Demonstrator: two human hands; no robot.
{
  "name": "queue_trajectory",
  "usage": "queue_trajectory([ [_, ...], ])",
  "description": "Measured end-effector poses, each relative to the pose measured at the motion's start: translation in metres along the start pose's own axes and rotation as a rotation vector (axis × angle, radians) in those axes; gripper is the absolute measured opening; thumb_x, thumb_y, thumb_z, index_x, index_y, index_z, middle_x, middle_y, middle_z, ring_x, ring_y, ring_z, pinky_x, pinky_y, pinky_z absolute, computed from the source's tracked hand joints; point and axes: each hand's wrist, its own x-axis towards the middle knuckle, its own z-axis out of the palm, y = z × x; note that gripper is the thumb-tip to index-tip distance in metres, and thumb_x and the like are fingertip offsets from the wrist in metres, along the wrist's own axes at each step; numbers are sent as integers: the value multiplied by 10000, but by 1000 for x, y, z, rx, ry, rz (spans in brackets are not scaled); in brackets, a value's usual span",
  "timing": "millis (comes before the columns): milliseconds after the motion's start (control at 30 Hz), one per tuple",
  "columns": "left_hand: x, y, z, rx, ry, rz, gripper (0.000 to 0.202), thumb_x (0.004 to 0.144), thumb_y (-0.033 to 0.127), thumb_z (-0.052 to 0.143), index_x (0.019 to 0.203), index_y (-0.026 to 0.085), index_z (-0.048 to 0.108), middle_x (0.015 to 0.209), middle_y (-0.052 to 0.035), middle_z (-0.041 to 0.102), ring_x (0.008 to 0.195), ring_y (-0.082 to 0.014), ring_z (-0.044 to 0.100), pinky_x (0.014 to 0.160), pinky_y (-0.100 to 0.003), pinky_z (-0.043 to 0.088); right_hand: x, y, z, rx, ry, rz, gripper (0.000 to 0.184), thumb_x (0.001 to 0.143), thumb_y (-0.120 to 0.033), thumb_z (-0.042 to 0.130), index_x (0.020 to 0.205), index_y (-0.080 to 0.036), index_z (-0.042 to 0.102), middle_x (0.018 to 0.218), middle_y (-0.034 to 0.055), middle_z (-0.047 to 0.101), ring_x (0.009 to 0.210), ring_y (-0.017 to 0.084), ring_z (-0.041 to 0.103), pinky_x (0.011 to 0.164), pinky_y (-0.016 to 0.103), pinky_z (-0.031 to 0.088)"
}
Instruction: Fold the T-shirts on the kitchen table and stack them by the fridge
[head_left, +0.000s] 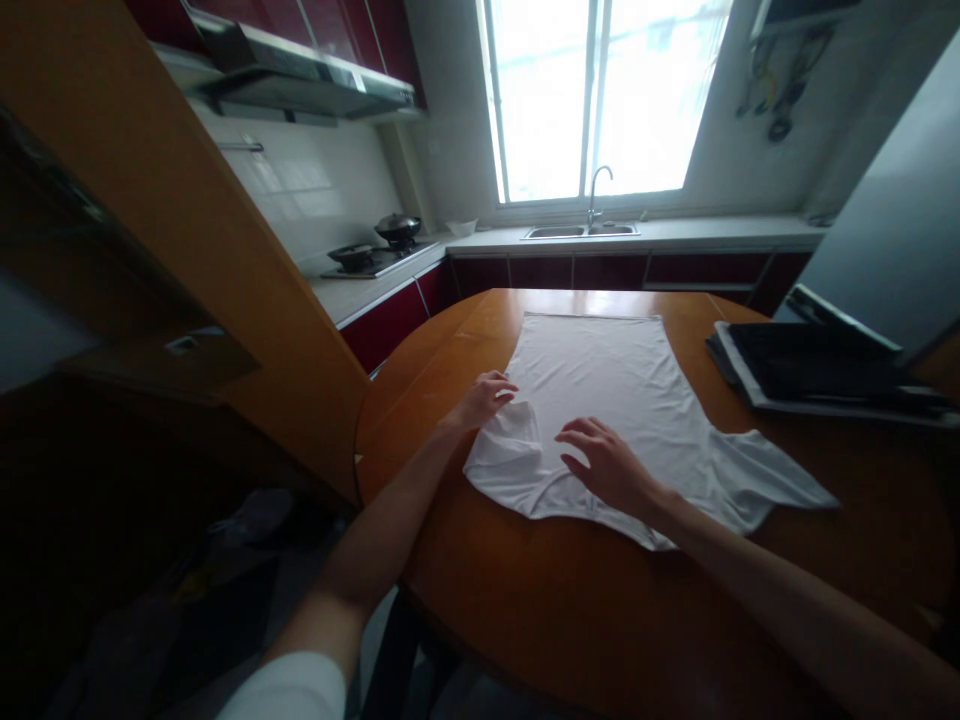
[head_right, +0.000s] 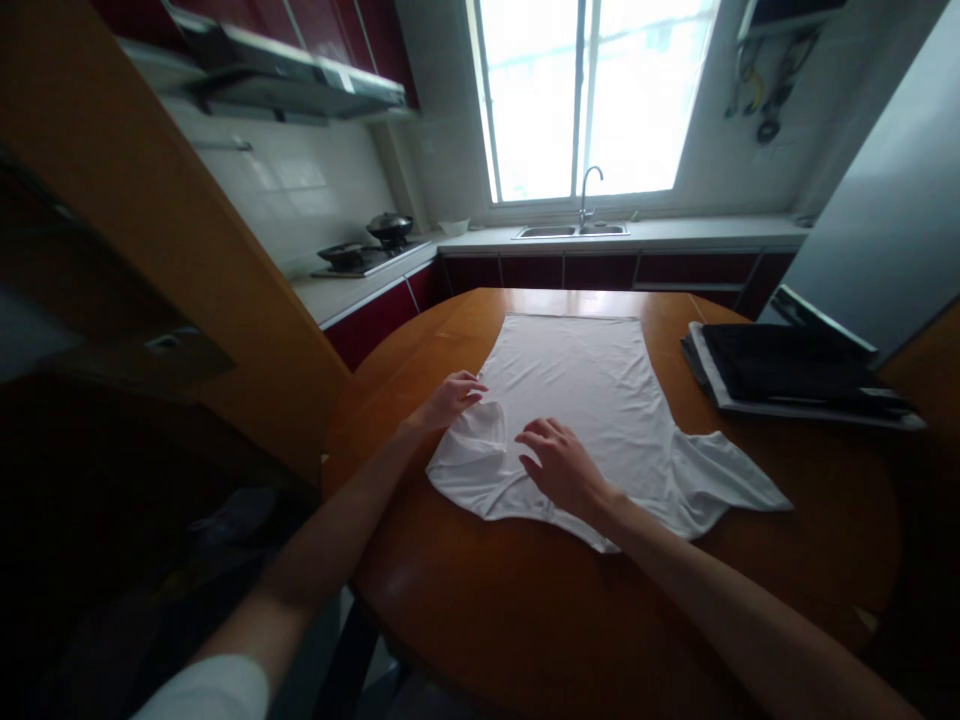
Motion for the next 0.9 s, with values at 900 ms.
queue_trajectory([
  [900,7,-14,32,108,-16,3,138,901,304,671,916,204,765,1054,-75,690,1076,-263,604,978,-416,408,33,14,27,-308,-156,-285,127,984,-181,547,948,-208,666,1037,58,680,1034,218,540,1034,411,289],
])
